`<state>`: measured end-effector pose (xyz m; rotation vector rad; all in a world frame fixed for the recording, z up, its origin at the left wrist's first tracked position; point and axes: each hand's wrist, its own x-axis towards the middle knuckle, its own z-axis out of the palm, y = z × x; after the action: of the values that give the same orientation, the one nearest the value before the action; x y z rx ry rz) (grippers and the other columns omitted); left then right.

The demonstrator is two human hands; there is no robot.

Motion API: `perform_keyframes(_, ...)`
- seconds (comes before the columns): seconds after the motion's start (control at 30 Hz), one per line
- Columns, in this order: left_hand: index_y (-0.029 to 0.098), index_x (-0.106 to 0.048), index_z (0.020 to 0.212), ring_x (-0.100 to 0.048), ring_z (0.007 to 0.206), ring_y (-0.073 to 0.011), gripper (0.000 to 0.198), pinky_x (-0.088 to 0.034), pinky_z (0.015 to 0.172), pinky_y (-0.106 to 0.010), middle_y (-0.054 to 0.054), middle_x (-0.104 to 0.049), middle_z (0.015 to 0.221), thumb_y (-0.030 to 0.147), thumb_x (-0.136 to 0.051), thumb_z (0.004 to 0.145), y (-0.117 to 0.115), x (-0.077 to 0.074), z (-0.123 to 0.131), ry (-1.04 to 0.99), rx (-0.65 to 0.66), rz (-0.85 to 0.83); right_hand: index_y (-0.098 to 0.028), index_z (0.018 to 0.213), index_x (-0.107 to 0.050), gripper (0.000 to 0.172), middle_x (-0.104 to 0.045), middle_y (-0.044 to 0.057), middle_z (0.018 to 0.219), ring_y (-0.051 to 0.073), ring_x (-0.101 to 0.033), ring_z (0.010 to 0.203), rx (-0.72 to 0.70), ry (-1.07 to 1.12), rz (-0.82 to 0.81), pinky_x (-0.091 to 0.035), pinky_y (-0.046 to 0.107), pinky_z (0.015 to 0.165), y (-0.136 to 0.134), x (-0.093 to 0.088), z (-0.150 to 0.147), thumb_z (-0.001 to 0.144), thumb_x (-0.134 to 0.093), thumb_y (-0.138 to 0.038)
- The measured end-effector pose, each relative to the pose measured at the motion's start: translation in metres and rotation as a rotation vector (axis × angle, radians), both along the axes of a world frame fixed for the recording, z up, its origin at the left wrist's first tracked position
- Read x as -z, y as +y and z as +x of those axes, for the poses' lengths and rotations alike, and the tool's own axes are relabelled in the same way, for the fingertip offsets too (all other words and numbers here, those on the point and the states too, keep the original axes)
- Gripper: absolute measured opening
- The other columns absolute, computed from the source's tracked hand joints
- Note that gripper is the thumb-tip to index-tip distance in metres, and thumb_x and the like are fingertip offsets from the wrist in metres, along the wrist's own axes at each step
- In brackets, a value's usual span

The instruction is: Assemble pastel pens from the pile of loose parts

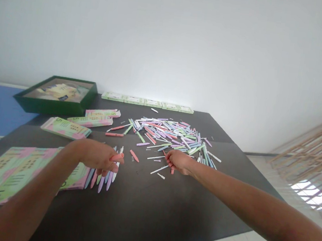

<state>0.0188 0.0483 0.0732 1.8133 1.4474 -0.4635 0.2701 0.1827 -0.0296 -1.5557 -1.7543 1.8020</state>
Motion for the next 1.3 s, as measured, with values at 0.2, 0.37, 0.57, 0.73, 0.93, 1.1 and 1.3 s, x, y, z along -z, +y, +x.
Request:
perform_keyframes(0.2, 0.013, -0.067, 0.079, -0.067, 0.072, -0.0205, 0.034, -0.047, 0.064, -0.028, -0.009, -0.073, 0.076, 0.035, -0.043, 0.089, 0.003, 0.003, 0.001, -0.025, -0.035, -0.041, -0.019, 0.089, -0.049, 0.036, -0.056, -0.004, 0.064, 0.007, -0.045, 0.041, -0.066, 0.129, -0.033, -0.040, 0.018, 0.035, -0.001, -0.006, -0.002, 0.060, -0.041, 0.001)
perform_keyframes(0.37, 0.014, -0.063, 0.088, -0.068, 0.072, -0.0200, 0.028, -0.046, 0.058, -0.025, -0.009, -0.073, 0.083, 0.033, -0.042, 0.088, 0.006, 0.010, 0.002, -0.047, -0.043, -0.087, -0.015, 0.083, -0.052, 0.035, -0.055, -0.002, 0.058, 0.007, -0.048, 0.041, 0.029, 0.197, -0.137, -0.039, 0.015, 0.037, -0.005, -0.006, -0.010, 0.056, -0.039, 0.004)
perform_keyframes(0.57, 0.016, -0.061, 0.085, -0.067, 0.069, -0.0188, 0.026, -0.047, 0.059, -0.024, -0.007, -0.073, 0.079, 0.033, -0.041, 0.087, 0.007, 0.019, 0.000, -0.062, -0.062, -0.115, -0.015, 0.080, -0.050, 0.033, -0.054, -0.002, 0.059, 0.007, -0.054, 0.047, 0.161, 0.295, -0.193, -0.046, 0.016, 0.045, -0.004, 0.010, -0.012, 0.057, -0.039, 0.007)
perform_keyframes(0.73, 0.017, -0.059, 0.087, -0.068, 0.071, -0.0186, 0.023, -0.046, 0.057, -0.023, -0.006, -0.073, 0.080, 0.032, -0.041, 0.087, 0.010, 0.023, 0.000, -0.077, -0.060, -0.139, -0.016, 0.087, -0.048, 0.036, -0.055, -0.001, 0.064, 0.010, -0.061, 0.054, 0.295, 0.382, -0.236, -0.052, 0.019, 0.049, 0.000, 0.011, -0.008, 0.061, -0.040, 0.008)
perform_keyframes(0.93, 0.017, -0.060, 0.091, -0.068, 0.070, -0.0191, 0.025, -0.047, 0.057, -0.024, -0.006, -0.073, 0.078, 0.033, -0.040, 0.087, 0.013, 0.026, 0.000, -0.082, -0.039, -0.163, -0.014, 0.085, -0.047, 0.036, -0.055, 0.002, 0.070, 0.011, -0.063, 0.060, 0.442, 0.476, -0.294, -0.057, 0.021, 0.054, -0.006, 0.000, -0.003, 0.061, -0.037, 0.011)
perform_keyframes(1.1, 0.017, -0.060, 0.091, -0.067, 0.067, -0.0190, 0.027, -0.048, 0.059, -0.025, -0.007, -0.073, 0.077, 0.034, -0.040, 0.087, 0.015, 0.026, 0.000, -0.083, -0.041, -0.169, -0.011, 0.086, -0.052, 0.039, -0.056, 0.006, 0.075, 0.011, -0.062, 0.061, 0.478, 0.631, -0.334, -0.054, 0.016, 0.048, -0.015, -0.001, 0.006, 0.058, -0.037, 0.012)
perform_keyframes(1.3, 0.016, -0.060, 0.099, -0.067, 0.070, -0.0194, 0.029, -0.047, 0.061, -0.025, -0.007, -0.073, 0.079, 0.034, -0.041, 0.087, 0.016, 0.027, 0.001, -0.066, -0.041, -0.179, -0.012, 0.092, -0.053, 0.042, -0.057, 0.006, 0.079, 0.009, -0.061, 0.063, 0.653, 0.793, -0.385, -0.056, 0.013, 0.052, -0.010, 0.009, 0.024, 0.062, -0.038, 0.014)
